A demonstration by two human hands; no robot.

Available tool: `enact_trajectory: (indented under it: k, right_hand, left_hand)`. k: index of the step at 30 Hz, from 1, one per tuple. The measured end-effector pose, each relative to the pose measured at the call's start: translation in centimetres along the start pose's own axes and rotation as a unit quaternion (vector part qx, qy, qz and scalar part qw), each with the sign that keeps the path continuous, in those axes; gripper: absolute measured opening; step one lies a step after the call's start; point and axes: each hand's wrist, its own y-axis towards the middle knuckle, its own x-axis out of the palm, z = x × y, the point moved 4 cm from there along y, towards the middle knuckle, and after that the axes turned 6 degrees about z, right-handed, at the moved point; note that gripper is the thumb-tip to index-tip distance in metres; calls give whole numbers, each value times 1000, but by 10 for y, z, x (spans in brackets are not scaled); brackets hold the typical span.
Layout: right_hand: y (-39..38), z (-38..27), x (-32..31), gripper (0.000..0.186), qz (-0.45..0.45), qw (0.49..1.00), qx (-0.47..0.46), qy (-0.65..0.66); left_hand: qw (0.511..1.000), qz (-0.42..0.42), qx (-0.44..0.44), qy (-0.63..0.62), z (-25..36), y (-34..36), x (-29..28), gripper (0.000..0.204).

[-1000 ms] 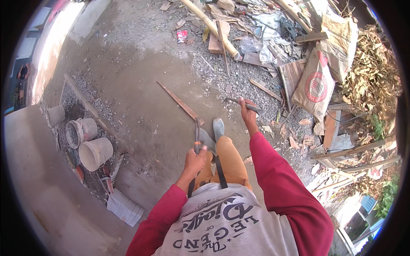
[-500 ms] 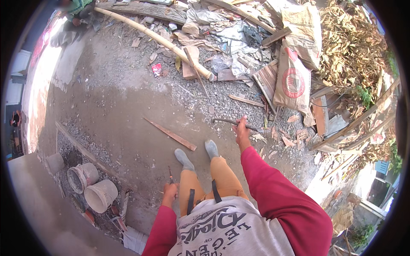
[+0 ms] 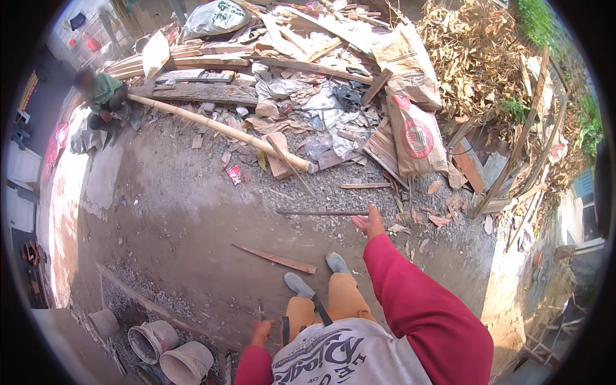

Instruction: The person uses pliers to cut wire bindings on a bamboo scaffolding structure and removes the bamboo poles. They then kneel on the ground and use a rebar rod to pry apart and separate pieces of wood.

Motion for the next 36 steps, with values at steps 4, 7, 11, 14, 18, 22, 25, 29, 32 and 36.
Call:
enact_trajectory:
  k: [4,7,11,14,18,22,25,29,32,36]
  right_hand:
    - [-31,-1,-53,61,66,989,-26,-128]
    - [-56,22,-121,54,62,971,-52,-227]
    - [-94,98,-216,47,82,948,2,-309]
    - [-96,157,-300,45,141,925,91,-341]
    - [-83,174,-350,44,206,902,142,-353]
    - [-61,124,-317,43,156,916,61,-365]
    - [-47,47,-236,36,95,918,-13,-384]
    - [-4,-94,-96,19,52,898,-207,-385]
    - [40,-215,39,20,-22,882,-295,-366]
    - [127,-382,211,16,-57,794,-428,-427]
  left_hand:
    - [999,-9,-12,-36,-16,26,-38,22]
    - [997,12,-20,-70,-12,11,-57,24]
    - [996,29,76,-29,-23,35,-78,27]
    - [994,-27,103,33,-42,79,-78,26]
    - [980,-86,138,118,-39,103,-77,24]
    - [947,-122,195,223,0,91,-65,22]
    - [814,-147,420,374,11,104,-40,20]
    - [716,-76,545,430,61,99,-20,20]
    - [975,-1,180,127,85,106,5,21]
    - [974,55,146,167,120,71,46,28]
